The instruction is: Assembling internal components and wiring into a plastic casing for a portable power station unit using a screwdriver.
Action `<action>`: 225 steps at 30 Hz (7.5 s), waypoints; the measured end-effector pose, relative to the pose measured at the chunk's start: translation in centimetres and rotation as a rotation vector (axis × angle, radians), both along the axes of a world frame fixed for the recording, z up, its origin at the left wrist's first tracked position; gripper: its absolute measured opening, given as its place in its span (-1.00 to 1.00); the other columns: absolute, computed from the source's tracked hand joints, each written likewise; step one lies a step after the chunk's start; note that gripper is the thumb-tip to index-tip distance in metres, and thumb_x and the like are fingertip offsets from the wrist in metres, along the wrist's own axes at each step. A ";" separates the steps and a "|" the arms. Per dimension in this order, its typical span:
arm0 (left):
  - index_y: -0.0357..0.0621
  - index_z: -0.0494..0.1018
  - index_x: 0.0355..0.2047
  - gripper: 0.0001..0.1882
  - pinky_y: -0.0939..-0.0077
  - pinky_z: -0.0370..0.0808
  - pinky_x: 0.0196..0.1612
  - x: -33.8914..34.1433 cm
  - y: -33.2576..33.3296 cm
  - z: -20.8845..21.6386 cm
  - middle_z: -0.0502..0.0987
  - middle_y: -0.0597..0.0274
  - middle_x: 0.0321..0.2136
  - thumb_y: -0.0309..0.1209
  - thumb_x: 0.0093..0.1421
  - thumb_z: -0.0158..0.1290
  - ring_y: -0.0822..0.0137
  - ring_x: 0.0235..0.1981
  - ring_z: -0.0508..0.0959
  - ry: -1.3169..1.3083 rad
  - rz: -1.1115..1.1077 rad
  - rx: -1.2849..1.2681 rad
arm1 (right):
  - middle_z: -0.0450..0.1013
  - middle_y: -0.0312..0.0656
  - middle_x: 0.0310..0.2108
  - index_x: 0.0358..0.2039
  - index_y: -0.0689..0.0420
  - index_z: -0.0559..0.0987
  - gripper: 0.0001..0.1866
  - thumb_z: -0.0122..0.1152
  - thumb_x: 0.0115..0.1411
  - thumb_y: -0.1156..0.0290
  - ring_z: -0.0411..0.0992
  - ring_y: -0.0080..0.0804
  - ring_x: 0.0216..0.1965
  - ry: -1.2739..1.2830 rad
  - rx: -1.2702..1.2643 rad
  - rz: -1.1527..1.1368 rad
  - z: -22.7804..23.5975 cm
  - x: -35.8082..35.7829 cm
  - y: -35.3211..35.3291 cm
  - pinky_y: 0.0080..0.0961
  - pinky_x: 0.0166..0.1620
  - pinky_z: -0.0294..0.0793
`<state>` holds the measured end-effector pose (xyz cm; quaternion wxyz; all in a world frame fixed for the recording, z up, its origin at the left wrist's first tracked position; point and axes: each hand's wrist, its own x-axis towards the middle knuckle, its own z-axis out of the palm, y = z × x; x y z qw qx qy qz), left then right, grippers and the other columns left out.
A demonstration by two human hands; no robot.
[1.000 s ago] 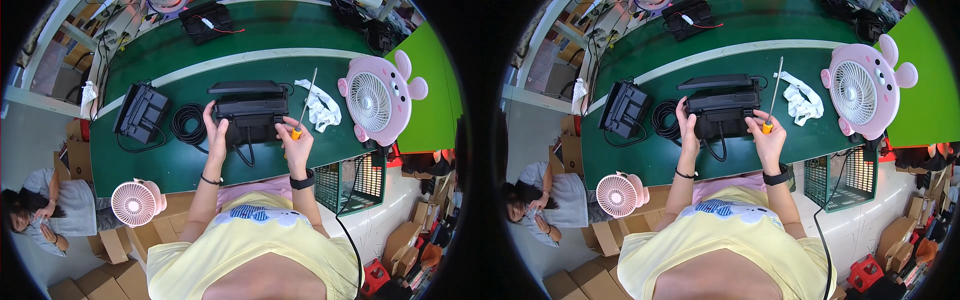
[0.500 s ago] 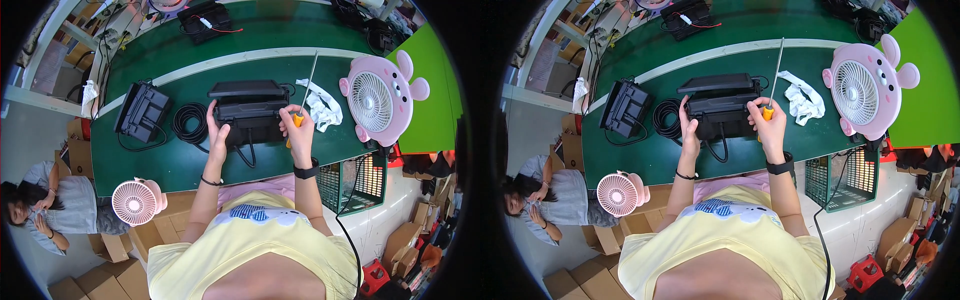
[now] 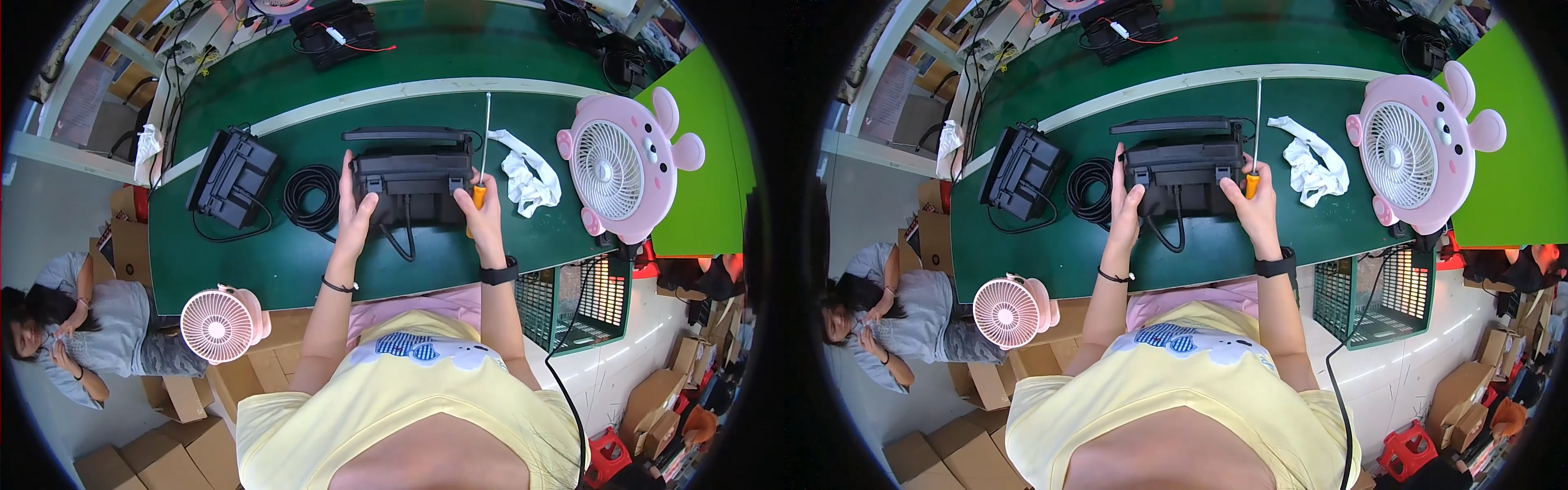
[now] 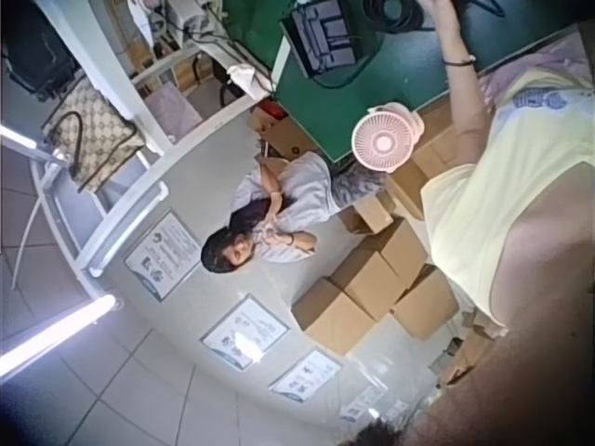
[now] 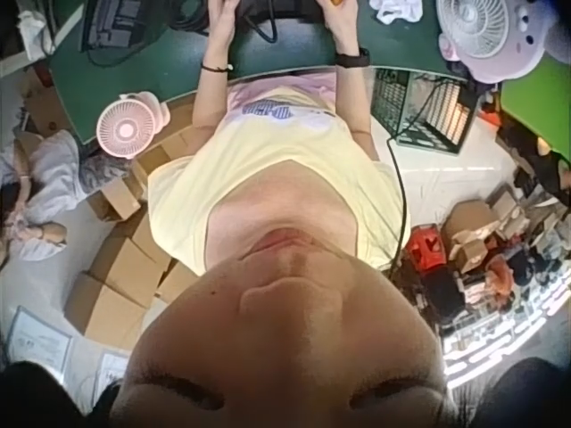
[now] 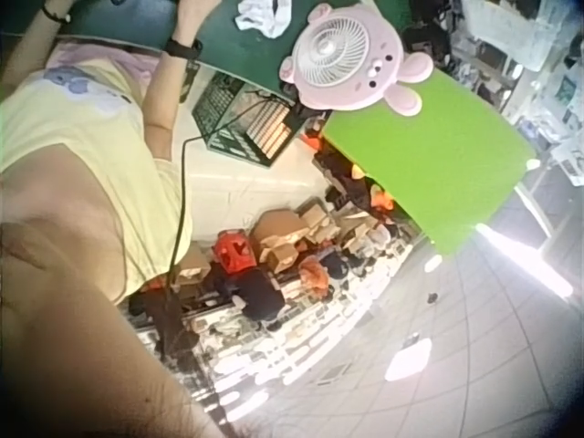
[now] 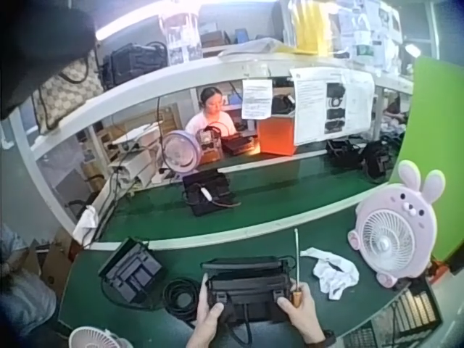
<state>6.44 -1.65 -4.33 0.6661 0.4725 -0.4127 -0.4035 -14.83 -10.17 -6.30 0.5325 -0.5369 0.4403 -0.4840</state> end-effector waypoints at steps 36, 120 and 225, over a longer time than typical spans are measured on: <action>-0.20 0.59 -0.10 -0.51 0.33 0.60 -0.17 0.3 -8.4 11.1 0.65 0.00 -0.22 -0.09 0.10 0.26 0.09 -0.20 0.66 -1.398 -0.553 0.046 | 0.49 -0.10 -0.05 0.39 0.18 0.06 -0.39 -0.09 0.35 0.63 0.42 -0.54 -0.21 0.208 -0.107 -0.180 -1.9 -2.0 4.2 -0.65 -0.06 0.39; -0.08 0.60 -0.18 -0.78 0.23 0.26 0.27 -2.8 -0.5 3.2 0.66 0.13 -0.33 -0.39 0.36 -0.06 0.18 -0.25 0.64 -1.258 0.425 0.053 | 0.50 -0.08 -0.55 0.14 -0.06 0.54 -0.58 0.21 0.26 0.38 0.48 -0.17 -0.60 0.835 -0.429 0.276 9.2 -7.9 14.8 -0.32 -0.53 0.47; -0.25 -0.30 0.43 0.31 0.23 0.21 0.33 0.1 13.5 -3.8 0.09 -0.07 0.30 -0.33 -0.14 0.40 0.11 0.30 0.23 -0.209 0.536 -0.160 | 0.46 -0.06 -0.06 -0.23 0.05 0.27 -0.74 0.20 0.26 0.59 0.41 -0.60 -0.30 -0.264 0.009 0.172 -0.6 3.4 6.5 -0.69 -0.21 0.41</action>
